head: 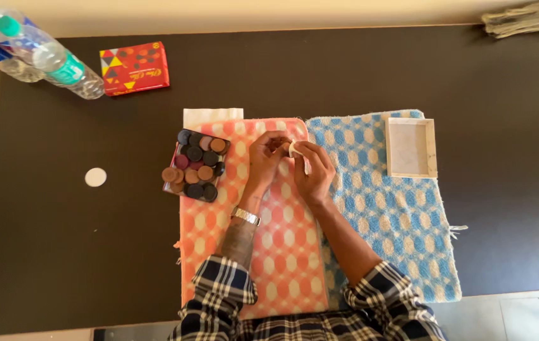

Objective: The person wipes small circular objects with a cloth and places them into a white box.

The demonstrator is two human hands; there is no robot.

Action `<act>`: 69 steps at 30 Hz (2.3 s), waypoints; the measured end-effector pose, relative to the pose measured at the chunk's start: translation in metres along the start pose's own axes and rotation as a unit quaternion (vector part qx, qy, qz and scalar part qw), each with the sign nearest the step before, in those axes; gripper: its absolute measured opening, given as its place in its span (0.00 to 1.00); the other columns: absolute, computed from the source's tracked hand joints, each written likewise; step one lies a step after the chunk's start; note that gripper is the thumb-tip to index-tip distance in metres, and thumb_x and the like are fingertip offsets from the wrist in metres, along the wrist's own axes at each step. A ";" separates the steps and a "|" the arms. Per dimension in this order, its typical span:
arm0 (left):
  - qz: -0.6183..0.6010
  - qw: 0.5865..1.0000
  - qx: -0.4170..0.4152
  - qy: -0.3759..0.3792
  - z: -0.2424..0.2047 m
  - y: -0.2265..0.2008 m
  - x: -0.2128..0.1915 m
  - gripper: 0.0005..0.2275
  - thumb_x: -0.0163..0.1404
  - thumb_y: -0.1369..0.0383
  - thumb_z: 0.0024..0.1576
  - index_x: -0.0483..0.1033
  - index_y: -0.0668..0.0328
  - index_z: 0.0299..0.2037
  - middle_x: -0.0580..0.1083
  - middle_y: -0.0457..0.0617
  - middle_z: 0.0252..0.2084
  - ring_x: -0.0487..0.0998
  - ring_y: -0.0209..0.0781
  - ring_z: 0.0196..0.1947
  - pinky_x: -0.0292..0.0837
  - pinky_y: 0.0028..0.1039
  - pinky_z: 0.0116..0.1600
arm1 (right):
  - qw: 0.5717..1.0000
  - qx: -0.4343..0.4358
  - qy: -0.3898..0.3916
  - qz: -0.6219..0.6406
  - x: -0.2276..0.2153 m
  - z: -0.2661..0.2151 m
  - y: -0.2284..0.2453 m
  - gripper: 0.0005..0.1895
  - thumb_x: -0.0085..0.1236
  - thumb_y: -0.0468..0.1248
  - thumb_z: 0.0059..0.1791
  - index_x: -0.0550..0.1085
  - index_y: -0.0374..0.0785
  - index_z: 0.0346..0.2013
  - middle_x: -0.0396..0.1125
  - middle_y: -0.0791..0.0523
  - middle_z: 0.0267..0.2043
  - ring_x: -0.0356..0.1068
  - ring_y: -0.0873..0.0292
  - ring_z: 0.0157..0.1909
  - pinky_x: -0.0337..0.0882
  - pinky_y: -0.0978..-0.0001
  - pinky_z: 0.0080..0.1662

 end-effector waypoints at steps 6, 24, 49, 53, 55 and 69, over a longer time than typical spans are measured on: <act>0.072 0.996 -0.039 -0.036 0.000 0.008 -0.003 0.05 0.52 0.79 0.60 0.78 0.68 0.44 0.79 0.48 0.36 0.80 0.33 0.34 0.80 0.24 0.42 | 1.000 -0.013 0.003 -0.001 -0.005 0.002 0.008 0.11 0.60 0.23 0.47 0.79 0.34 0.43 0.74 0.49 0.47 0.77 0.48 0.47 0.77 0.61 0.47; -0.020 0.998 -0.058 -0.027 -0.060 -0.042 0.033 0.09 0.58 0.77 0.59 0.78 0.73 0.48 0.79 0.50 0.38 0.79 0.36 0.37 0.79 0.26 0.42 | 0.998 0.038 0.043 0.029 -0.062 -0.014 0.049 0.10 0.64 0.25 0.48 0.80 0.35 0.43 0.76 0.50 0.47 0.78 0.54 0.48 0.78 0.66 0.49; 0.067 0.995 -0.032 0.058 -0.122 -0.114 0.081 0.09 0.56 0.81 0.58 0.75 0.71 0.47 0.78 0.50 0.39 0.81 0.36 0.39 0.82 0.27 0.47 | 0.974 0.149 0.086 0.145 -0.122 -0.018 0.079 0.10 0.65 0.27 0.51 0.78 0.31 0.47 0.76 0.50 0.43 0.79 0.59 0.45 0.81 0.71 0.48; 0.094 0.993 -0.020 0.075 -0.120 -0.131 0.094 0.09 0.55 0.81 0.58 0.78 0.71 0.48 0.79 0.49 0.40 0.81 0.35 0.41 0.82 0.26 0.48 | 0.988 0.096 0.055 0.109 -0.131 -0.017 0.094 0.12 0.65 0.27 0.50 0.77 0.30 0.48 0.76 0.49 0.44 0.78 0.58 0.46 0.80 0.69 0.48; 0.113 0.989 -0.029 0.087 -0.123 -0.131 0.097 0.07 0.56 0.81 0.58 0.79 0.72 0.45 0.79 0.50 0.39 0.82 0.36 0.40 0.82 0.26 0.48 | 0.982 0.120 0.034 0.145 -0.134 -0.018 0.093 0.10 0.63 0.26 0.52 0.76 0.29 0.48 0.76 0.48 0.44 0.77 0.58 0.47 0.79 0.67 0.50; 0.023 0.991 -0.074 0.106 -0.110 -0.116 0.078 0.06 0.54 0.80 0.61 0.73 0.68 0.46 0.78 0.51 0.41 0.81 0.36 0.39 0.84 0.28 0.44 | 0.998 0.038 0.025 0.044 -0.115 -0.018 0.083 0.08 0.66 0.29 0.49 0.80 0.36 0.43 0.77 0.51 0.46 0.79 0.58 0.46 0.78 0.69 0.44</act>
Point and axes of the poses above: each hand's wrist, its own z-axis towards the middle knuckle, its own x-axis out of the palm, y = z × x, the point moved 4 cm from there along z, towards the middle knuckle
